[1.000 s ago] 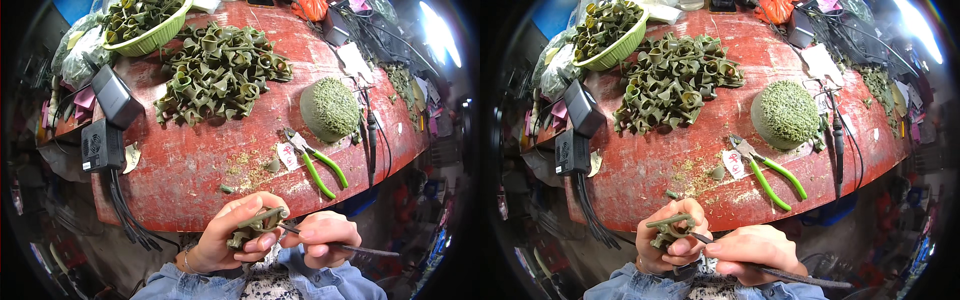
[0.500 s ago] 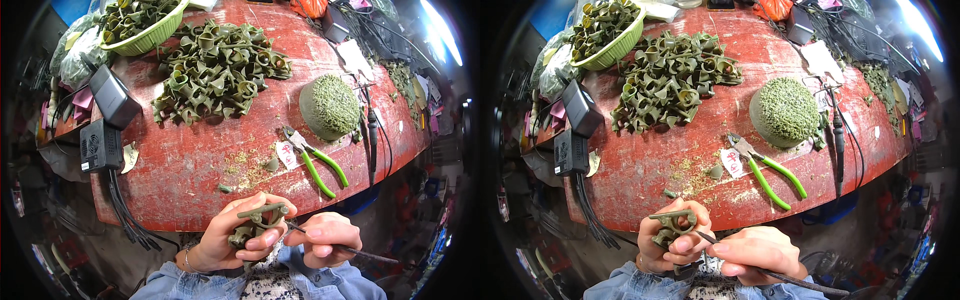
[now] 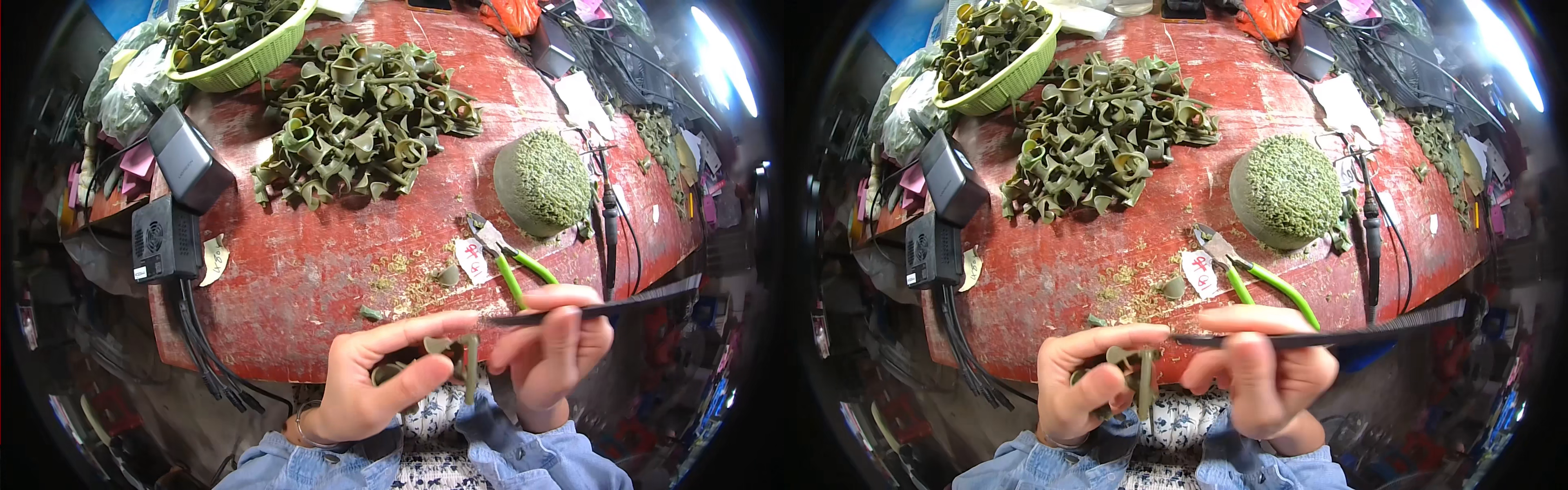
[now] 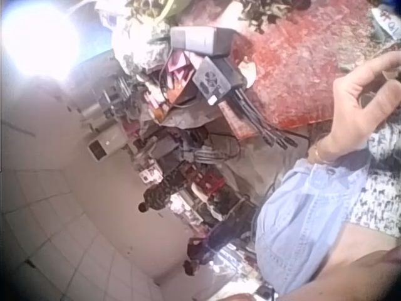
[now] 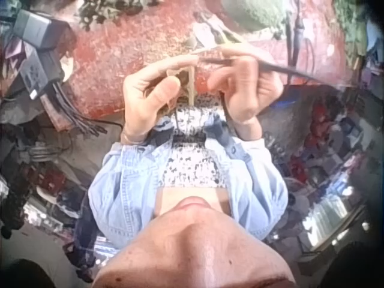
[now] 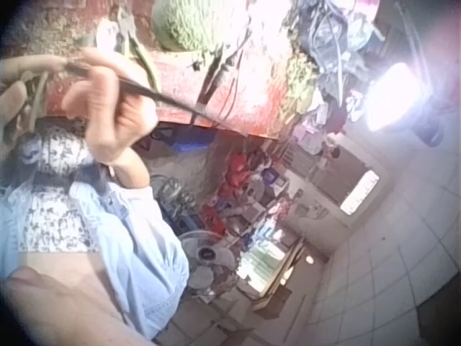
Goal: The recorder is assembling small plastic foliage pieces by inserting green plastic rings onto dark stem-like components.
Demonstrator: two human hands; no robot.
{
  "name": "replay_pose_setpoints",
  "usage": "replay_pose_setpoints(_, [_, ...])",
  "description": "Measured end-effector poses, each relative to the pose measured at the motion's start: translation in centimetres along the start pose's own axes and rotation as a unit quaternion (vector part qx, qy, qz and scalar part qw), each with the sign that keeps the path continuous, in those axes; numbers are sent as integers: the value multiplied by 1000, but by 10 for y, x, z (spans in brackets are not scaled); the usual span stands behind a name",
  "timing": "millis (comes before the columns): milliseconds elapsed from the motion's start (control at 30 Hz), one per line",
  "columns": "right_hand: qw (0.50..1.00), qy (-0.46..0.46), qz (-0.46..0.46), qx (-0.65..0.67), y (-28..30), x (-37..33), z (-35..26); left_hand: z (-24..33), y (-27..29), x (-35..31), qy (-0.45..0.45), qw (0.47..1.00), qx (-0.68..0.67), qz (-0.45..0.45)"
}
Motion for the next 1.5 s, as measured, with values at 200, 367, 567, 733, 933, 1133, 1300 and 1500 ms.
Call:
replay_pose_setpoints(200, [939, 158, -284, -112, 11, 2, -30, 11, -2, -7, -54, 998, -36, 22])
replay_pose_setpoints(367, [929, 253, -176, -206, -21, -5, -30, 11, 0, -7, -46, 993, -52, -98])
replay_pose_setpoints(567, [955, 198, -125, -179, -14, -5, -19, 20, -6, 5, -118, 989, 20, -91])
replay_pose_setpoints(733, [966, 158, -99, -177, -10, -4, -15, 25, -4, 4, -207, 958, 183, -71])
replay_pose_setpoints(933, [988, 76, -42, -126, -4, -5, -14, 23, -1, 7, -149, 973, 172, -27])
replay_pose_setpoints(1133, [987, 127, -79, 63, 9, -4, -6, 17, 0, 9, -142, 974, 175, -12])
replay_pose_setpoints(1300, [978, -51, -114, 166, 11, 0, -1, 20, -6, 10, -143, 969, 197, -36])
replay_pose_setpoints(1500, [979, -8, -126, 162, 4, 2, 4, 21, -7, 8, -150, 963, 221, -38])
Point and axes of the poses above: each hand's wrist, its own x-axis towards the middle knuckle, its own y-axis out of the back of the hand, z = x × y, the point moved 5 cm from there along x, towards the middle knuckle, and after that the axes turned 1 degree about -x, right-handed, at the moved point
